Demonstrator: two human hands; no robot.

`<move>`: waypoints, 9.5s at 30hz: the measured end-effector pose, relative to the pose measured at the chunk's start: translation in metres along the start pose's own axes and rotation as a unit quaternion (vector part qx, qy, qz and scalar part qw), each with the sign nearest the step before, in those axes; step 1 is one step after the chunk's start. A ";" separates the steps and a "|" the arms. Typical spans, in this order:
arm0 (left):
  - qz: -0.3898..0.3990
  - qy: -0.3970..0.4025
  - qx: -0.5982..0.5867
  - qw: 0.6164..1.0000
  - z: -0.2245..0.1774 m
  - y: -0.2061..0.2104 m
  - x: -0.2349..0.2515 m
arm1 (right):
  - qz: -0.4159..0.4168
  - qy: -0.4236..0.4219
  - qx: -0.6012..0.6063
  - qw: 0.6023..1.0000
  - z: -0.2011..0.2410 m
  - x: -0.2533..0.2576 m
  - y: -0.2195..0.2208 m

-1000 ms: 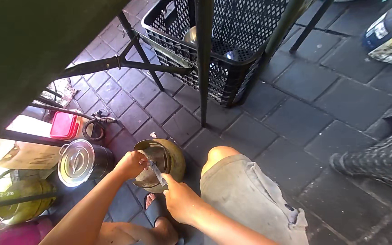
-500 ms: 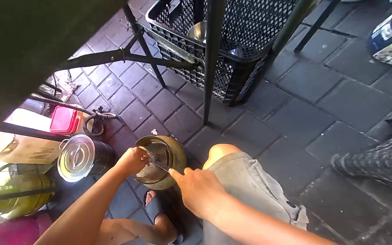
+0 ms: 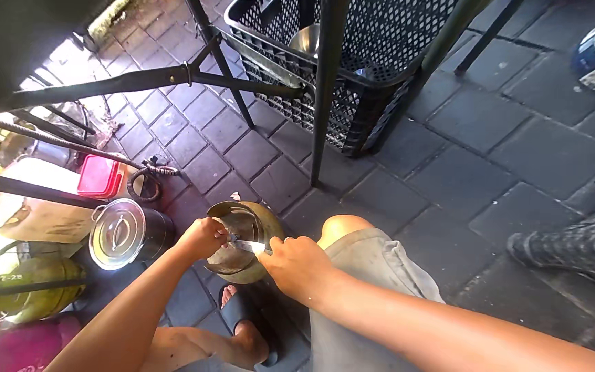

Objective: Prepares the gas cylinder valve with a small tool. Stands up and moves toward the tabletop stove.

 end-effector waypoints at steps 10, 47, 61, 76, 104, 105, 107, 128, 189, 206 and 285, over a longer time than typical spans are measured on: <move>-0.001 -0.007 -0.001 1.000 0.000 0.001 0.000 | 0.007 0.010 0.009 1.000 0.001 -0.002 0.010; 0.027 -0.069 -0.005 0.997 -0.005 -0.003 0.005 | 0.007 0.152 0.545 0.824 0.067 0.012 0.054; 0.012 -0.067 -0.008 0.998 -0.003 -0.003 0.008 | 0.085 0.129 0.289 0.945 0.054 0.016 0.032; 0.006 -0.061 -0.004 0.998 -0.008 -0.003 0.003 | 0.119 0.101 0.248 0.956 0.039 0.016 0.018; 0.013 -0.073 -0.027 0.997 -0.006 0.002 -0.001 | 0.123 0.075 0.307 0.941 0.002 0.042 0.016; 0.016 -0.075 -0.031 0.997 -0.004 0.003 -0.001 | 0.131 0.070 0.299 0.943 0.001 0.040 0.013; 0.016 -0.077 -0.039 0.996 0.000 0.005 0.001 | 0.141 0.057 0.277 0.949 -0.003 0.038 0.008; 0.048 -0.206 0.026 0.977 0.027 -0.037 -0.022 | 0.130 0.013 0.431 0.893 -0.024 0.046 0.023; 0.210 0.102 0.094 0.968 -0.001 0.002 0.051 | -0.086 0.063 0.521 0.847 -0.088 -0.005 0.050; 0.263 0.071 0.179 0.946 -0.003 0.024 0.069 | -0.107 0.112 0.493 0.856 -0.100 -0.015 0.043; 0.006 -0.179 -0.192 0.965 0.033 0.021 0.002 | 0.173 0.037 0.432 0.884 -0.034 0.073 0.003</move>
Point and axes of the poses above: each hand's wrist, its own x-axis towards the middle knuckle, its own y-axis out of the palm, z = x × y, the point moved 4 cm from there along x, towards the middle knuckle, and after that the axes turned 4 degrees about -y, right-handed, at the moved point
